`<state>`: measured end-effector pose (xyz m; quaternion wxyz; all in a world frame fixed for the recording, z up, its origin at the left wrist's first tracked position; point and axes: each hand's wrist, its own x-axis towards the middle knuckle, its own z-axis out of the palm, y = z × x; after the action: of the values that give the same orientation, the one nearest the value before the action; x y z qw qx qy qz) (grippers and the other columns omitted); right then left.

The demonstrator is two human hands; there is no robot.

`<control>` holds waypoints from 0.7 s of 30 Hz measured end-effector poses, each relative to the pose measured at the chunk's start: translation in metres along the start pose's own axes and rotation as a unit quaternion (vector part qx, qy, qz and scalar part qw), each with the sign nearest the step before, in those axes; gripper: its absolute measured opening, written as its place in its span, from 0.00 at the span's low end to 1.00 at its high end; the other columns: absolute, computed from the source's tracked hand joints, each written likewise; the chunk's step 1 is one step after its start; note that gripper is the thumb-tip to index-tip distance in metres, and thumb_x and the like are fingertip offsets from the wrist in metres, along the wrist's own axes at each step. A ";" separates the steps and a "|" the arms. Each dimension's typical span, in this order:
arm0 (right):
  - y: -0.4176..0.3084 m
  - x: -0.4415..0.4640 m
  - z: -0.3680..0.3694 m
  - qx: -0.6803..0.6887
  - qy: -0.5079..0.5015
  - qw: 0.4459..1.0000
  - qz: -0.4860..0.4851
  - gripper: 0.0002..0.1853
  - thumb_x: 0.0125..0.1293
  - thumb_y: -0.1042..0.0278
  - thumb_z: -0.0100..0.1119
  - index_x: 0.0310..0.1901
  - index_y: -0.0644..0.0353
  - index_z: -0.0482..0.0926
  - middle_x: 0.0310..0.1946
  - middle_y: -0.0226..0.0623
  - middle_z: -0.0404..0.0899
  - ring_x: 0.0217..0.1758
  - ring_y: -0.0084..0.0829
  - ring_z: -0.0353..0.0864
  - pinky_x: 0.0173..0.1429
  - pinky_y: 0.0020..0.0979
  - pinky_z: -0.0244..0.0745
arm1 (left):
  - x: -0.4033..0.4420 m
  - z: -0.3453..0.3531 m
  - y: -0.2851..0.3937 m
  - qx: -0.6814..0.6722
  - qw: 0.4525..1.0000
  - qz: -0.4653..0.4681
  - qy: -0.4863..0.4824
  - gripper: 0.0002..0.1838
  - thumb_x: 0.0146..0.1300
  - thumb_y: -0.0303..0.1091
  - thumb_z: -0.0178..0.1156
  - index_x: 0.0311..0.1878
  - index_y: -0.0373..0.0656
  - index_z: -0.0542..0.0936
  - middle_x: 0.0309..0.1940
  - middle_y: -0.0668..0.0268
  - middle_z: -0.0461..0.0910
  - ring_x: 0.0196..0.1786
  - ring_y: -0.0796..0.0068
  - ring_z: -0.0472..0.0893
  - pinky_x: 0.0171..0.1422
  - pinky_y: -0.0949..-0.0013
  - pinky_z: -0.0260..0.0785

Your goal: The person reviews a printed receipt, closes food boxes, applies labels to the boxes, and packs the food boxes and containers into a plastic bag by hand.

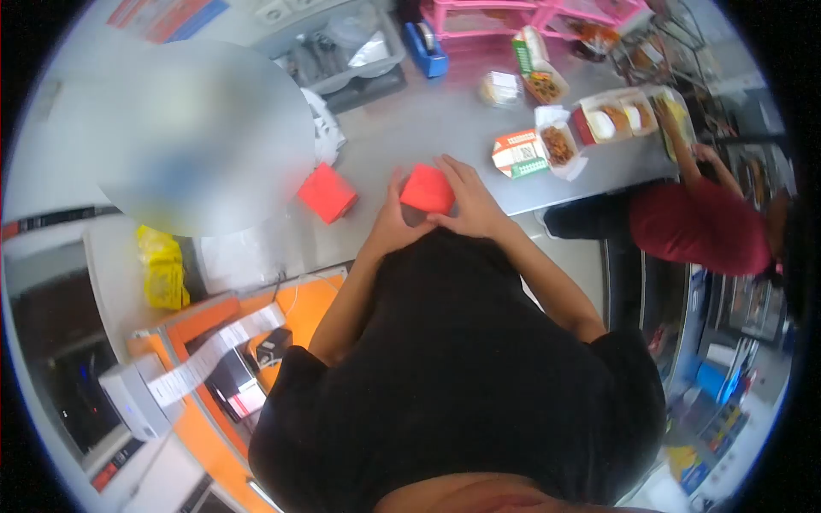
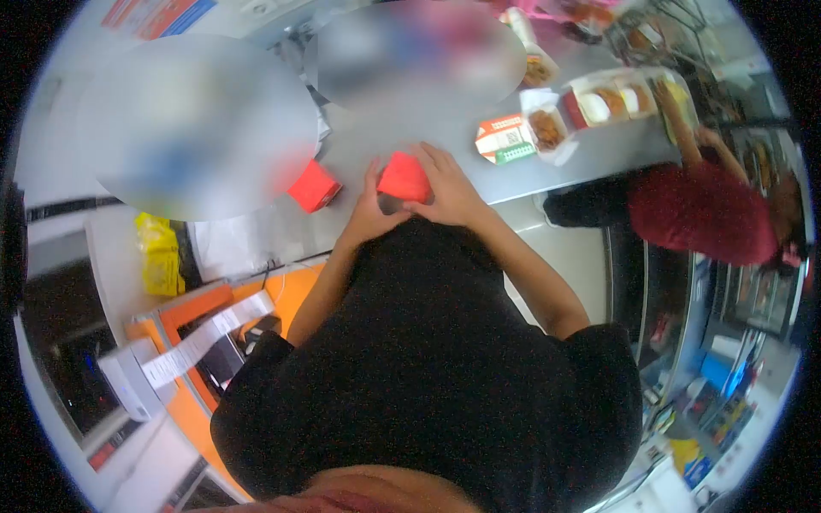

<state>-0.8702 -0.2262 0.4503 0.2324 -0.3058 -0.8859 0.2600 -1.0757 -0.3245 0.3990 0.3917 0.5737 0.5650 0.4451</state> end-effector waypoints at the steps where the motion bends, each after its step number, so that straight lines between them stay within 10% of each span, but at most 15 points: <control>1: 0.002 0.000 0.004 0.002 -0.022 1.000 0.011 0.54 0.56 0.55 0.80 0.80 0.65 0.62 0.74 0.57 0.70 0.75 0.59 0.71 0.79 0.53 0.69 | -0.005 -0.007 0.003 0.008 0.999 -0.024 -0.025 0.66 0.57 0.38 0.81 0.88 0.39 0.43 0.81 0.41 0.66 0.84 0.47 0.67 0.85 0.50 0.62; 6: 0.022 0.023 0.034 -0.044 -0.138 0.989 0.011 0.59 0.54 0.48 0.83 0.82 0.64 0.60 0.72 0.56 0.71 0.73 0.60 0.70 0.78 0.52 0.69 | -0.034 -0.030 0.016 0.115 0.985 -0.080 0.104 0.59 0.56 0.35 0.77 0.86 0.37 0.51 0.74 0.39 0.73 0.79 0.44 0.72 0.82 0.45 0.65; 12: 0.022 0.108 0.067 -0.010 -0.138 0.989 -0.059 0.58 0.53 0.42 0.81 0.77 0.71 0.63 0.66 0.58 0.76 0.69 0.59 0.76 0.73 0.54 0.73 | -0.037 -0.098 0.038 0.486 0.808 -0.196 0.270 0.66 0.47 0.49 0.87 0.83 0.33 0.58 0.74 0.38 0.67 0.77 0.34 0.66 0.82 0.41 0.62; 15: -0.012 0.133 0.096 -0.051 -0.132 0.990 0.024 0.56 0.58 0.44 0.79 0.79 0.69 0.61 0.67 0.60 0.75 0.68 0.60 0.75 0.73 0.54 0.73 | -0.026 -0.114 -0.016 0.319 0.918 -0.065 0.228 0.67 0.44 0.50 0.88 0.82 0.35 0.59 0.76 0.38 0.63 0.78 0.36 0.65 0.82 0.42 0.62; 21: -0.019 0.123 0.126 0.077 -0.153 0.983 0.066 0.57 0.65 0.46 0.71 0.81 0.77 0.51 0.69 0.72 0.71 0.72 0.70 0.72 0.78 0.59 0.67 | -0.031 -0.112 -0.032 0.341 0.908 -0.063 0.237 0.60 0.46 0.45 0.87 0.80 0.42 0.64 0.75 0.42 0.67 0.79 0.35 0.64 0.82 0.39 0.61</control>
<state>-1.0368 -0.1975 0.3975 0.0992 -0.3011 -0.8664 0.3858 -1.1910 -0.3602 0.3997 0.0540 0.5134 0.7934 0.3226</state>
